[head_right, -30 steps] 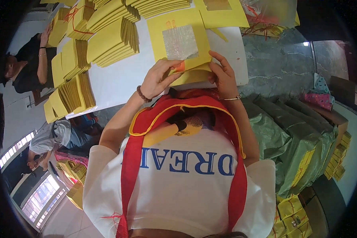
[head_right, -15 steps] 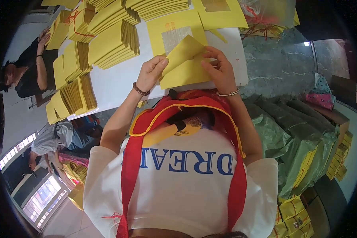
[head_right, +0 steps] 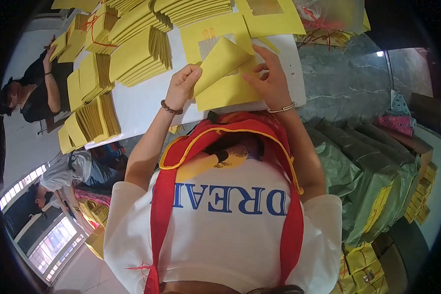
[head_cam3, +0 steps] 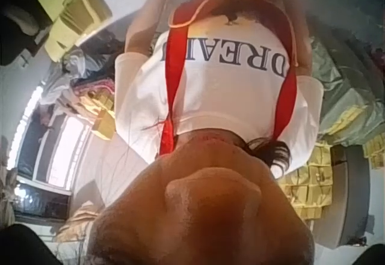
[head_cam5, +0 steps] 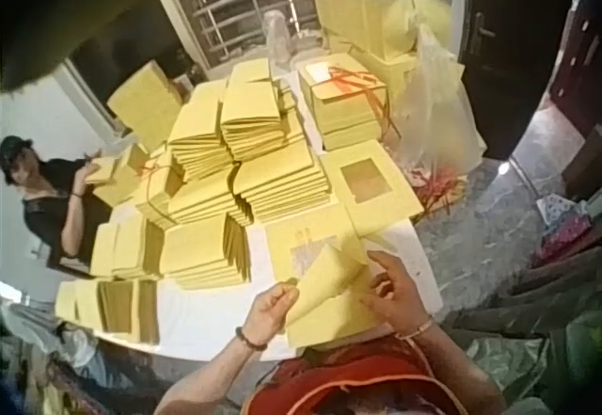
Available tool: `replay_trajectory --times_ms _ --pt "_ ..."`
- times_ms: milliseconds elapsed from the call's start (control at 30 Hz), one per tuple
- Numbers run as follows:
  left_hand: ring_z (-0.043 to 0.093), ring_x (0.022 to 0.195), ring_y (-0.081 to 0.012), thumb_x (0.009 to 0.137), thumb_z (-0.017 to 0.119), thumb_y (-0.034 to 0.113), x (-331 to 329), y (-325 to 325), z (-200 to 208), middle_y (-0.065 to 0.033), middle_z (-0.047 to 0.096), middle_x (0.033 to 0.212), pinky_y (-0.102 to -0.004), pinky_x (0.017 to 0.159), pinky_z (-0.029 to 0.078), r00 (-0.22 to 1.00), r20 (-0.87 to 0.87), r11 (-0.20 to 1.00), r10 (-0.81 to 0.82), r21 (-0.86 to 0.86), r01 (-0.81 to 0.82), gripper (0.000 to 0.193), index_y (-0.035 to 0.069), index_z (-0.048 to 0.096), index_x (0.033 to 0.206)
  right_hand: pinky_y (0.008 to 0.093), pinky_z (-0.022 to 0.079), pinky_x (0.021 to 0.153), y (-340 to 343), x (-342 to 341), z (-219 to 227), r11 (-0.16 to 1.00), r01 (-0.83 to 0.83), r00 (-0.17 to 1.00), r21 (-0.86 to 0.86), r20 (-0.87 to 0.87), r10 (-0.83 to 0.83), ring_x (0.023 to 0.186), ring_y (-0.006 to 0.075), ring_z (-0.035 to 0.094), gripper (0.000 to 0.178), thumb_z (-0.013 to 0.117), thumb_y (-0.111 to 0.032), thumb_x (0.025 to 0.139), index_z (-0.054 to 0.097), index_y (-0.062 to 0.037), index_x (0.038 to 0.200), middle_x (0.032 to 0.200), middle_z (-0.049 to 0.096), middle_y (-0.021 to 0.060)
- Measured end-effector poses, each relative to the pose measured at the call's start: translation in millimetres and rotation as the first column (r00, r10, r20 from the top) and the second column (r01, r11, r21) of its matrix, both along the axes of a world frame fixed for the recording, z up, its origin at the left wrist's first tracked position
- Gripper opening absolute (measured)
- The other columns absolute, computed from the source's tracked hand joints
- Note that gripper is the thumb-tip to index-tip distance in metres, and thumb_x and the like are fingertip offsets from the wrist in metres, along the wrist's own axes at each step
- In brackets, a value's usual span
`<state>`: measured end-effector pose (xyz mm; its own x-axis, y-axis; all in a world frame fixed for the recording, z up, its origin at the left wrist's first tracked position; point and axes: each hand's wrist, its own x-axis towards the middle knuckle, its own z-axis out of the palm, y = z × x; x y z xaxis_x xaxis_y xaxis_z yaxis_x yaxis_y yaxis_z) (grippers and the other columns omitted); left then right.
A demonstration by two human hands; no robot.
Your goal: Folding sheets of yellow joss paper with silver foil centers.
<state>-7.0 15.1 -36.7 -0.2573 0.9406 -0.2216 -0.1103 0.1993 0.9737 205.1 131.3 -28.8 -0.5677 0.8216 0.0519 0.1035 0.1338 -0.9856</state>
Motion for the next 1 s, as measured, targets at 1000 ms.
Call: replay_trajectory --times_ms 1000 --pt "0.054 0.078 -0.028 0.075 0.056 0.001 15 -9 18 -0.0119 0.058 0.088 -0.0343 0.068 0.046 0.56 -0.822 0.854 -0.107 0.212 0.475 0.027 0.007 0.06 0.101 0.0257 0.047 0.073 -32 14 1 0.961 0.055 0.993 -0.272 -0.09 -0.082 0.087 0.0162 0.056 0.057 0.062 -0.004 0.077 0.04 -0.0077 0.129 0.123 0.044 0.009"
